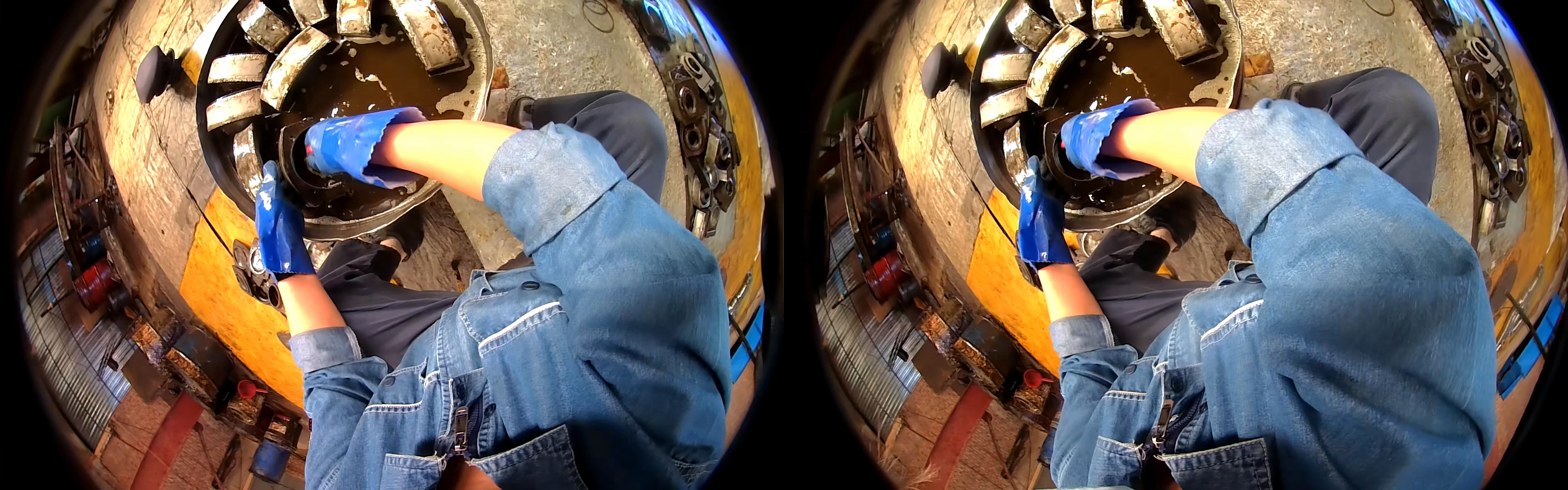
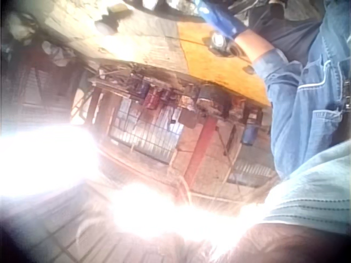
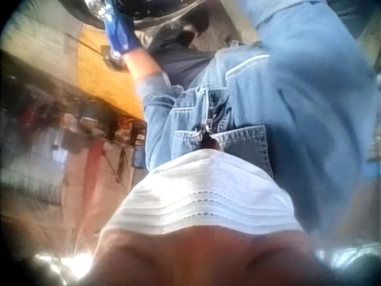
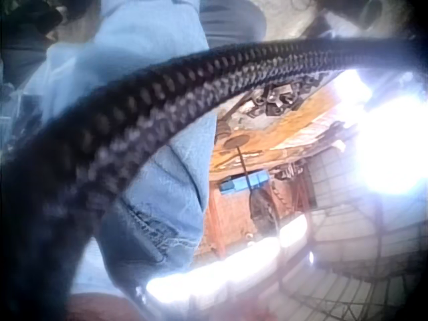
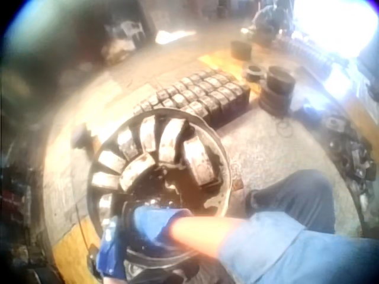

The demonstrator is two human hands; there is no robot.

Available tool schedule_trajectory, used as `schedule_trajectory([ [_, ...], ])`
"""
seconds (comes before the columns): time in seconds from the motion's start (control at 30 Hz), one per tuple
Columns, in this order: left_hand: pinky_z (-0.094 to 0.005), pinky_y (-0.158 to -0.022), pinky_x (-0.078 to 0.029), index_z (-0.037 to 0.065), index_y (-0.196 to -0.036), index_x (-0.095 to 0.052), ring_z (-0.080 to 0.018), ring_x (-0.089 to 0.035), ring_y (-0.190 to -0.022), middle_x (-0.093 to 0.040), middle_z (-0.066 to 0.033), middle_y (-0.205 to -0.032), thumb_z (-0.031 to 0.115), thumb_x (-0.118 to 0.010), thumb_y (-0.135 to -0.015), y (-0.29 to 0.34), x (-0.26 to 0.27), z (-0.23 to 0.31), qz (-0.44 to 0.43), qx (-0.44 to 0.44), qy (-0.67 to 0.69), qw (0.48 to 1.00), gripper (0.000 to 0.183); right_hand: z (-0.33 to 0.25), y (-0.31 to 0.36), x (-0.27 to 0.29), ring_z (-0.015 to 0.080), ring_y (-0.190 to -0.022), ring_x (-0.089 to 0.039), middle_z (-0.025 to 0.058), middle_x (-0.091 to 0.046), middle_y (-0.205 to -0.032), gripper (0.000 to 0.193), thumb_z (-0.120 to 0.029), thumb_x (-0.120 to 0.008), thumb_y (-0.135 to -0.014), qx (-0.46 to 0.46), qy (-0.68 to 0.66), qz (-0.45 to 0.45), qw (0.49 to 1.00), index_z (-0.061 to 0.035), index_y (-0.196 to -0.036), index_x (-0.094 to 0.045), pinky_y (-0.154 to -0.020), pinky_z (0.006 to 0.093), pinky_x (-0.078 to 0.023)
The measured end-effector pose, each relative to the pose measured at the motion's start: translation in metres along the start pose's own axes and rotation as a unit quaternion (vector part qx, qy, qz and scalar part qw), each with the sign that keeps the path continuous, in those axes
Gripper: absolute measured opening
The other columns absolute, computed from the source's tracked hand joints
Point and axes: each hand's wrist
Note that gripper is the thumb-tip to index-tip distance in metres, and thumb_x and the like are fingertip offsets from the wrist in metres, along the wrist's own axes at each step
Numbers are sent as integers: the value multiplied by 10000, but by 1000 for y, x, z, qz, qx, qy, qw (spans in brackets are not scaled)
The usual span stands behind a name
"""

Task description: The person cleans various metal components by scrubbing them with a brush inside a large circular container filled with liquid. The person picks up individual parts, immerses them in the liquid, and uses a red-handled brush to scrub the surfaces before setting the cleaned items aside on the surrounding floor.

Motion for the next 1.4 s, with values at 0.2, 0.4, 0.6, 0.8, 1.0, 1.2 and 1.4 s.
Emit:
schedule_trajectory([
  [0.2, -401, -1048, -525, -10, -1394, -639, -283, -687, -1170, -709, -167, -1334, 482, -523, -1094, 4, -6, 4, 16, -5, 25, 1000, 587, 11, 45, -7, 373, -1042, -734, 190, -754, -1192, 380, -116, -654, -965, 4, -188, 108, 976, -94, -1343, -678, -944, 412, -578],
  [0.4, -432, -1082, -477, 79, -1434, -629, -295, -640, -1220, -689, -128, -1361, 597, -506, -1060, -2, -3, 4, 31, 11, -54, 998, 650, 53, -22, -89, 305, -1040, -740, 211, -730, -1194, 478, -332, -743, -968, 31, -362, 291, 885, -53, -1338, -626, -859, 375, -629],
  [0.6, -414, -1070, -495, 31, -1429, -623, -292, -660, -1195, -689, -162, -1366, 546, -506, -1074, -2, -3, 3, 72, 10, -51, 996, 637, 13, -32, -73, 397, -1008, -723, 237, -694, -1149, 419, -365, -696, -1004, -172, -911, 238, 290, -23, -1233, -618, -803, 491, -658],
  [0.8, -390, -1065, -508, 9, -1393, -650, -263, -673, -1195, -706, -165, -1348, 490, -513, -1088, 5, -14, 8, 66, 17, -11, 998, 586, 42, 8, -72, 293, -1119, -732, 207, -734, -1243, 426, -200, -749, -949, 25, -187, 294, 937, 3, -1313, -661, -1004, 381, -570],
  [1.0, -371, -1065, -506, -12, -1374, -656, -246, -675, -1173, -710, -146, -1336, 412, -514, -1107, 13, -23, 14, 36, 11, 48, 998, 520, 31, 33, 10, 348, -1070, -745, 138, -748, -1256, 433, -13, -532, -1002, 125, -19, 83, 989, -116, -1411, -630, -942, 426, -585],
  [1.2, -360, -1066, -509, -19, -1373, -653, -241, -673, -1182, -716, -145, -1315, 373, -560, -1095, 11, -19, 9, 36, 6, 82, 996, 490, -3, -9, 12, 321, -811, -704, 146, -715, -841, 351, -357, -573, -956, 65, 138, -41, 987, -55, -872, -732, -754, 367, -569],
  [1.4, -346, -1009, -547, -43, -1373, -641, -246, -695, -1139, -713, -162, -1317, 334, -570, -1091, -8, 18, -14, 22, -154, -127, 980, 476, 18, -21, -14, 322, -734, -675, 135, -654, -759, 246, -285, -576, -937, 293, 334, -32, 895, -68, -864, -666, -695, 398, -554],
])
Point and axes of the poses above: each hand's wrist, its own y-axis away from the middle knuckle, its own x-axis out of the back of the hand, z = x × y
